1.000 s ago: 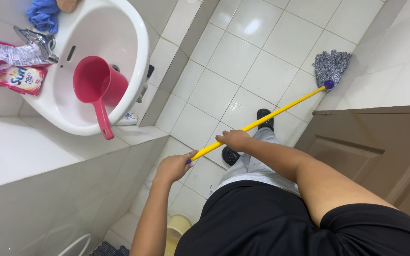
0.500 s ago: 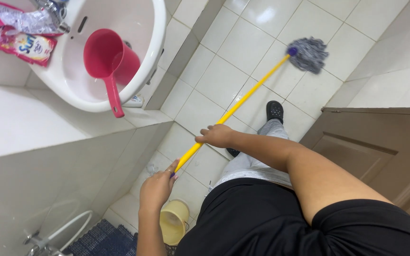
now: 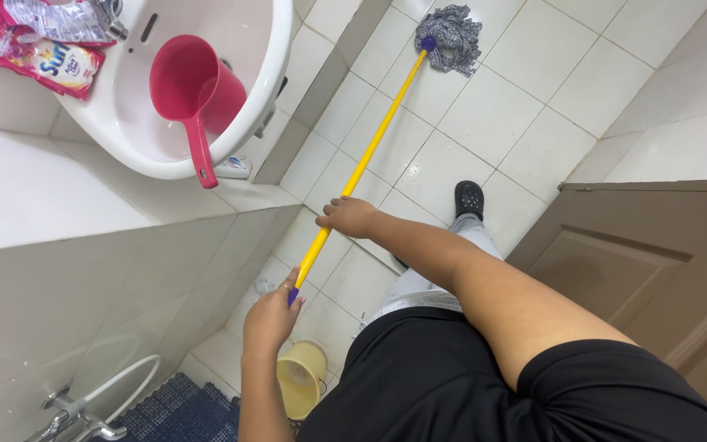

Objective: The person rinses a patterned cloth under a running tap and wrings it out. They then use a yellow-handled mop to clean the tiled floor of a bathroom, moving back and forth across the surface. The person returns to the tap to rinse and wring the cloth again before resuming mopping the floor.

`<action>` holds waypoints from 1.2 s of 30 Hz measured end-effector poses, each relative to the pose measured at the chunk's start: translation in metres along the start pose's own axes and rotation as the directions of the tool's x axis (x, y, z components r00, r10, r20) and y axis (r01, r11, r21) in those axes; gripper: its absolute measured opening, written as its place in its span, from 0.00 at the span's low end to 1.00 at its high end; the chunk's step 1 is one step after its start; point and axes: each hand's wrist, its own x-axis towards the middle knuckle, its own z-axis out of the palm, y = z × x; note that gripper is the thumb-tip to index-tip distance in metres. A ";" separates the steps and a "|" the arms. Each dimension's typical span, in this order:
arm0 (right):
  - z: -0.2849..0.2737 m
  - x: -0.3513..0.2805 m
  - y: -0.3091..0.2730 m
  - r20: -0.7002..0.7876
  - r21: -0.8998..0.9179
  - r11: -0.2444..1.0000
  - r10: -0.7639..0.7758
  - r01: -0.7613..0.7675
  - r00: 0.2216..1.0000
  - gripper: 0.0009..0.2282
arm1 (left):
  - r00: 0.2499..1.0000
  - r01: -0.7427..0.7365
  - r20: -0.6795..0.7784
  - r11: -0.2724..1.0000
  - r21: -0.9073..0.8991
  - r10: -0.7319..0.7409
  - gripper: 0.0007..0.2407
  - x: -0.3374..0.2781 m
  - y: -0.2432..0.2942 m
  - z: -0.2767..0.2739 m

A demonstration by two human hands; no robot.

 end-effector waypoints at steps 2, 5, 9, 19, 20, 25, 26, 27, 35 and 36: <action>-0.004 -0.004 0.007 -0.044 0.031 0.998 0.048 -0.046 0.998 0.13 | 0.996 -0.087 -0.021 0.996 -0.014 0.087 0.28 0.011 0.000 -0.002; 0.006 -0.017 0.035 -0.111 0.067 0.994 0.098 -0.091 0.989 0.13 | 0.991 -0.133 0.014 0.991 -0.012 0.134 0.27 0.028 0.022 -0.009; 0.027 -0.055 0.079 -0.139 0.076 0.979 0.200 -0.191 0.970 0.16 | 0.967 -0.248 0.045 0.967 -0.052 0.251 0.29 0.061 0.061 0.007; 0.007 -0.151 0.091 0.006 0.117 0.832 0.545 -0.542 0.838 0.16 | 0.867 -0.474 0.170 0.881 -0.014 0.469 0.28 0.085 0.125 0.013; 0.006 -0.153 0.085 0.051 0.122 0.803 0.582 -0.583 0.812 0.16 | 0.859 -0.482 0.204 0.876 0.006 0.471 0.28 0.084 0.123 0.010; 0.021 -0.128 0.056 0.057 0.050 0.872 0.484 -0.487 0.873 0.18 | 0.889 -0.422 0.194 0.906 0.002 0.414 0.23 0.068 0.075 0.008; 0.025 -0.121 0.047 0.019 0.043 0.896 0.442 -0.443 0.897 0.17 | 0.909 -0.392 0.156 0.920 0.005 0.387 0.22 0.062 0.062 0.011; 0.025 -0.110 0.040 0.021 0.050 0.897 0.438 -0.439 0.899 0.17 | 0.911 -0.387 0.160 0.922 0.008 0.381 0.22 0.057 0.050 0.014; 0.006 -0.034 -0.004 0.099 -0.058 0.991 0.123 -0.118 0.987 0.14 | 0.986 -0.160 -0.044 0.986 -0.046 0.158 0.23 0.001 -0.005 0.028; 0.009 -0.027 -0.006 0.100 -0.062 0.992 0.118 -0.112 0.988 0.14 | 0.987 -0.155 -0.047 0.987 -0.050 0.153 0.23 -0.004 -0.007 0.030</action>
